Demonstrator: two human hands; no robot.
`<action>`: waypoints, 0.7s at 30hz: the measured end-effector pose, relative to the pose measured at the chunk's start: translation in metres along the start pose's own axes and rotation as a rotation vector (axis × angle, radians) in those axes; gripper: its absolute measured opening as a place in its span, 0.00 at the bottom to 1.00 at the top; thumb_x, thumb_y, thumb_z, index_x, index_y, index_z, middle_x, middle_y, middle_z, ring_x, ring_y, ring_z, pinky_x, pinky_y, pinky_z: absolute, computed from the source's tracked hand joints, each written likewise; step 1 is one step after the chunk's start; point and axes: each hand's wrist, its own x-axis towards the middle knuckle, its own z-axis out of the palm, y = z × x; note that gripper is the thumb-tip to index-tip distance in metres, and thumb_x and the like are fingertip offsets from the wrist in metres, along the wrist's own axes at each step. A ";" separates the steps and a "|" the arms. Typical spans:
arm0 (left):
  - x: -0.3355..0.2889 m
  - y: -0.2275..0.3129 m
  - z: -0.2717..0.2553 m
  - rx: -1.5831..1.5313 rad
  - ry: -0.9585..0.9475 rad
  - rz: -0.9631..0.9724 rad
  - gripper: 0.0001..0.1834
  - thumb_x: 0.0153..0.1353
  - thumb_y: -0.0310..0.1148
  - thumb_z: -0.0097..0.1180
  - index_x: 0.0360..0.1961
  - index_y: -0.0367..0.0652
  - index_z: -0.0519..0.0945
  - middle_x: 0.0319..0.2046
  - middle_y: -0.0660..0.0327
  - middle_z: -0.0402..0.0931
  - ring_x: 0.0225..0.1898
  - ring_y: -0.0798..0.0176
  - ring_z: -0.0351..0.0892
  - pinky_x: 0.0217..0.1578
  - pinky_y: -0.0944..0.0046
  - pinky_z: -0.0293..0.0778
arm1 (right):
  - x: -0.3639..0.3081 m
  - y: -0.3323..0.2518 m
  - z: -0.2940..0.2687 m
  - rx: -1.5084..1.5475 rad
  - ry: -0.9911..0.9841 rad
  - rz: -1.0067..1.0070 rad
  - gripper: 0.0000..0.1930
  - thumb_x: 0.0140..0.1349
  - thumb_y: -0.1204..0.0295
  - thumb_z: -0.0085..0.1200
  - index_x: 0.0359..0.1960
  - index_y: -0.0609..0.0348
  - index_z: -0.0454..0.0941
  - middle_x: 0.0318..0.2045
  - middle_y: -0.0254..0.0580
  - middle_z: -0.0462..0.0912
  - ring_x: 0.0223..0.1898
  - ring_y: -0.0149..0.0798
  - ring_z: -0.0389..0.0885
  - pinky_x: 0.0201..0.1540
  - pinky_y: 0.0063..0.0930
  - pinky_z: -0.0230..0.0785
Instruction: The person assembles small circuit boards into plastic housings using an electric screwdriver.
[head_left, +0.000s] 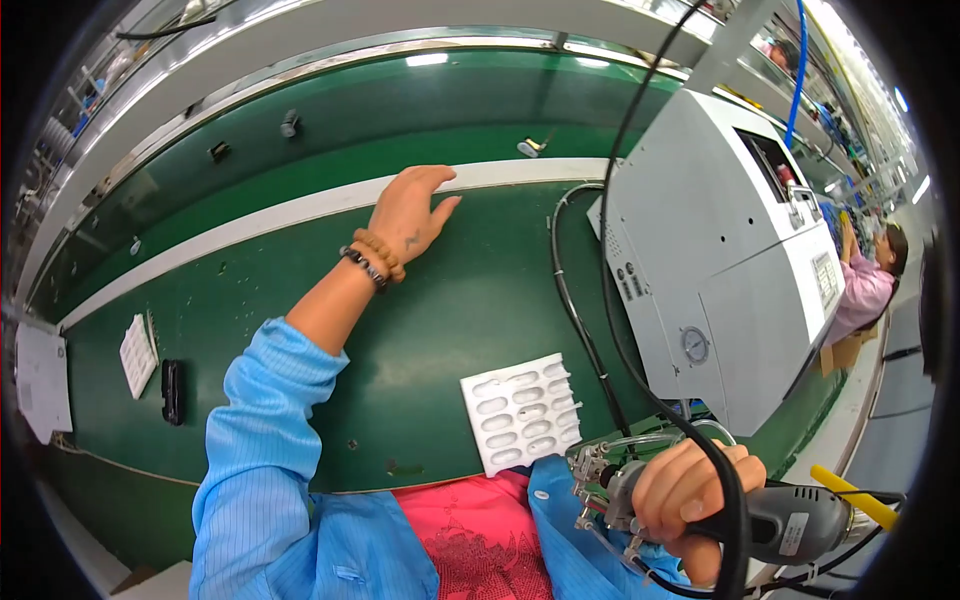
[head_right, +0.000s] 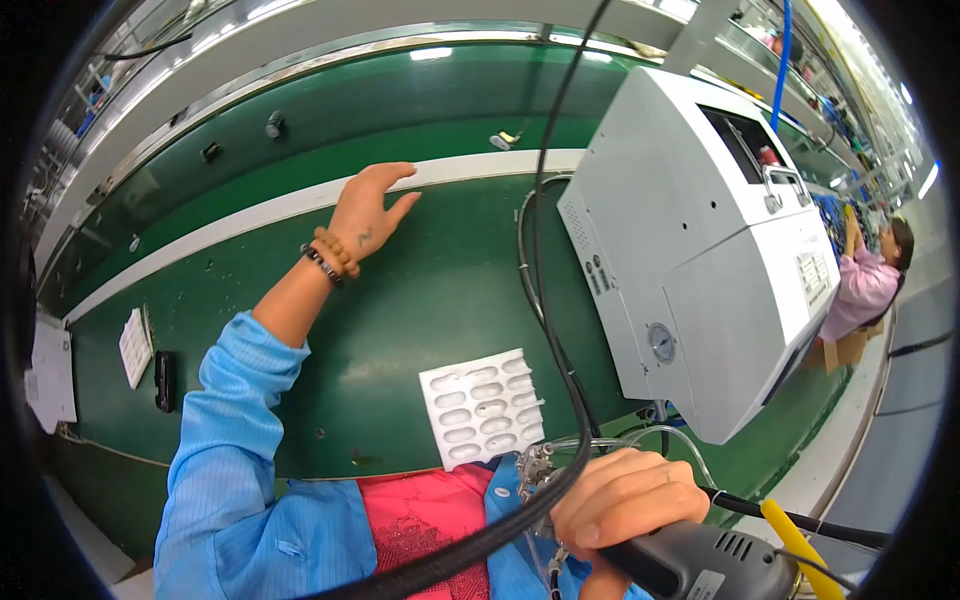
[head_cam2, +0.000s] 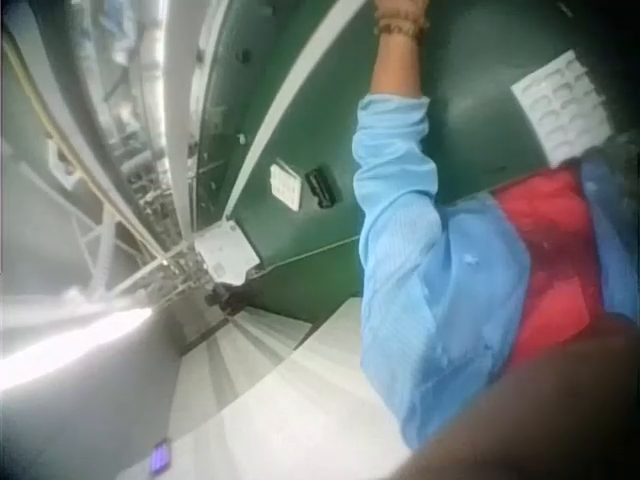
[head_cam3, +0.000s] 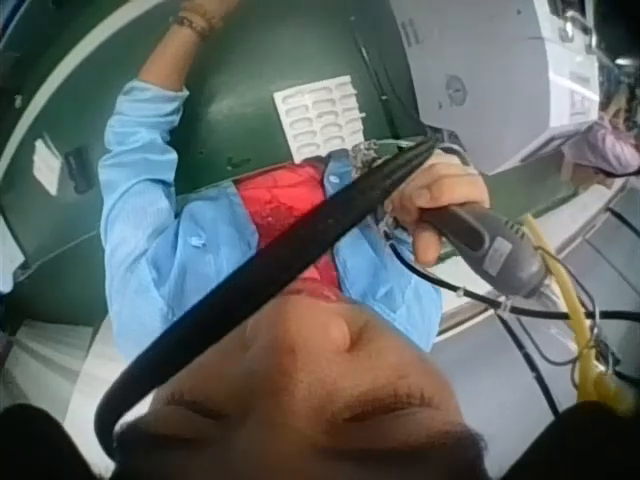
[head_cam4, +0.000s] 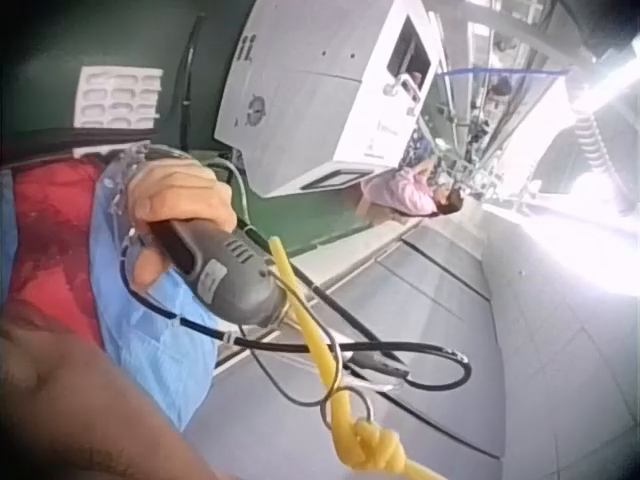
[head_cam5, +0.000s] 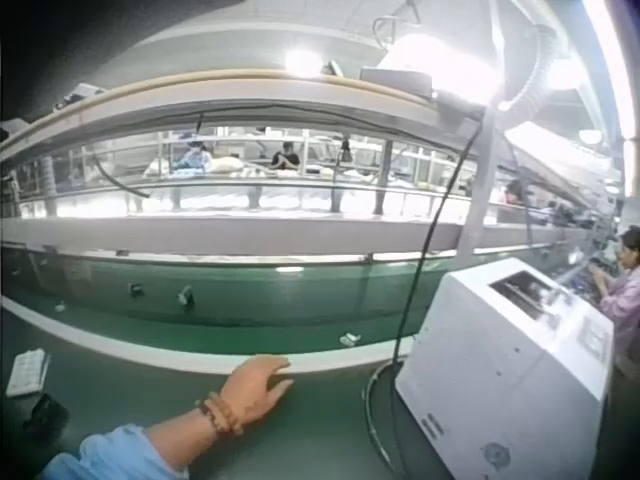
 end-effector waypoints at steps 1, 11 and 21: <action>0.011 -0.002 0.013 -0.001 -0.022 0.042 0.17 0.56 0.31 0.62 0.47 0.40 0.79 0.47 0.51 0.79 0.51 0.47 0.76 0.54 0.55 0.71 | 0.005 -0.005 0.000 0.029 0.008 0.031 0.18 0.53 0.72 0.69 0.34 0.67 0.70 0.15 0.39 0.74 0.13 0.35 0.74 0.15 0.28 0.72; 0.122 -0.029 0.102 0.096 -0.308 0.140 0.21 0.56 0.28 0.58 0.52 0.42 0.77 0.48 0.48 0.78 0.51 0.44 0.75 0.54 0.53 0.71 | 0.003 -0.011 -0.020 0.023 0.060 -0.038 0.13 0.51 0.80 0.66 0.27 0.69 0.70 0.20 0.48 0.76 0.14 0.42 0.77 0.16 0.32 0.74; 0.128 -0.055 0.121 0.143 -0.185 0.309 0.14 0.59 0.35 0.56 0.43 0.38 0.82 0.33 0.48 0.81 0.35 0.43 0.79 0.43 0.51 0.74 | 0.011 -0.006 -0.032 0.021 0.079 -0.022 0.13 0.51 0.82 0.66 0.27 0.69 0.70 0.22 0.50 0.76 0.15 0.43 0.78 0.16 0.34 0.75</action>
